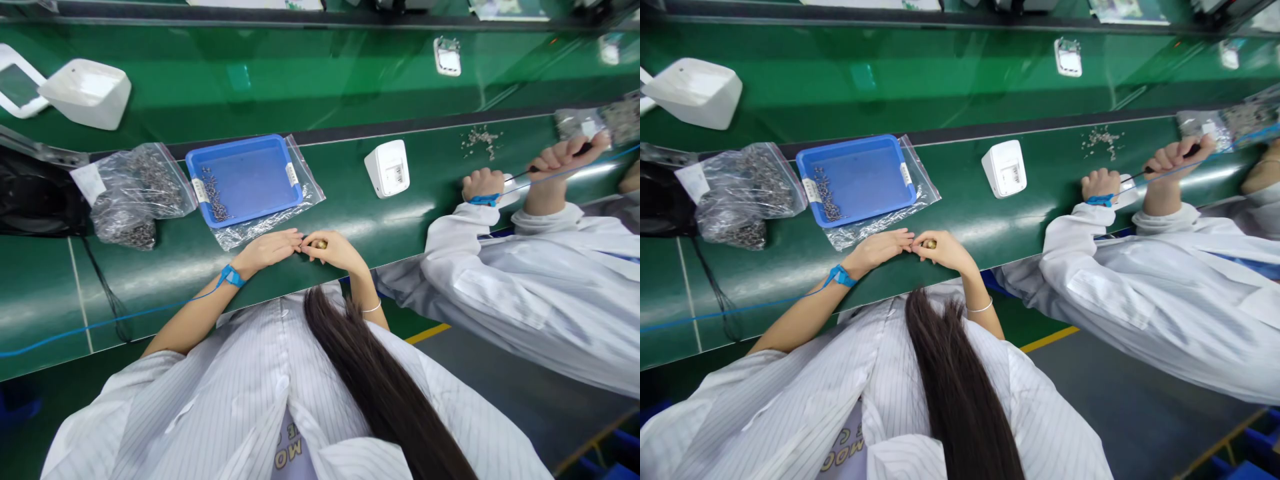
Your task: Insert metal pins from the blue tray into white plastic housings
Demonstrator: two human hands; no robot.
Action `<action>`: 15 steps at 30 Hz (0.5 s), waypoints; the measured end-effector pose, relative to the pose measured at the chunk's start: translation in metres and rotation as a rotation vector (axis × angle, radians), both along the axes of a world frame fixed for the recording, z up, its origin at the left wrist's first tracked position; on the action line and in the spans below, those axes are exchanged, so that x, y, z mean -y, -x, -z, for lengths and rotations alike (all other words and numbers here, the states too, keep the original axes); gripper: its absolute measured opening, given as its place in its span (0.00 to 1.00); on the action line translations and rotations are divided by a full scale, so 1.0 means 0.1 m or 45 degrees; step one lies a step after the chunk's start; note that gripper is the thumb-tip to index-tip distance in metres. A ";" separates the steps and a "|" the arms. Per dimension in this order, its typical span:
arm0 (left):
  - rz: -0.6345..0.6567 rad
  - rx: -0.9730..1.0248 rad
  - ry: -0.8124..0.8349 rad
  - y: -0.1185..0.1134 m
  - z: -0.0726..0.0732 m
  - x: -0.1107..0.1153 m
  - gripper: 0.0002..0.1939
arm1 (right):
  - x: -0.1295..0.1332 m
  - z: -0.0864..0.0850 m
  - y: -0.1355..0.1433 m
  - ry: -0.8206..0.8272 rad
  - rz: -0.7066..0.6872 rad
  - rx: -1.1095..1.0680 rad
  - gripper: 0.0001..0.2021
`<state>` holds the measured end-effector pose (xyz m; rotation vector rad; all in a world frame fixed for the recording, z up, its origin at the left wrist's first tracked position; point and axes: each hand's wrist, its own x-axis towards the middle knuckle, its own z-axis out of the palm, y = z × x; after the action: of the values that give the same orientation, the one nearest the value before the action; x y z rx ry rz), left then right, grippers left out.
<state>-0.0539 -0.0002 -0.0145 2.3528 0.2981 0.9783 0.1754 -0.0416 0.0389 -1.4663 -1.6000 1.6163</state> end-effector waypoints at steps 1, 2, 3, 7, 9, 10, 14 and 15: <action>-0.010 -0.004 0.007 0.00 0.00 0.00 0.13 | -0.01 0.00 0.00 -0.013 0.007 -0.003 0.12; -0.023 -0.009 0.017 0.00 -0.01 0.00 0.13 | -0.02 0.00 -0.01 -0.023 0.010 -0.005 0.13; -0.033 -0.015 0.025 0.01 -0.01 0.00 0.13 | -0.03 0.01 -0.01 -0.026 0.010 -0.007 0.13; -0.029 -0.035 -0.038 0.01 0.01 -0.01 0.12 | -0.03 0.05 0.02 -0.001 -0.012 -0.013 0.18; -0.049 -0.054 -0.093 0.00 0.02 -0.01 0.11 | -0.03 0.08 0.04 -0.047 -0.023 0.102 0.17; -0.068 -0.067 -0.108 -0.01 0.03 -0.02 0.11 | -0.04 0.09 0.02 -0.091 -0.006 0.203 0.15; -0.125 -0.115 -0.109 -0.05 0.01 -0.04 0.11 | -0.25 0.11 -0.31 -0.328 0.361 0.679 0.09; -0.138 -0.125 -0.119 -0.06 0.01 -0.05 0.11 | -0.34 0.11 -0.45 -0.408 0.512 0.847 0.11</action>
<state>-0.0480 0.0049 -0.0158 2.4968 0.4306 0.9464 0.2208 -0.0077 0.0282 -2.0900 -1.6275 0.6393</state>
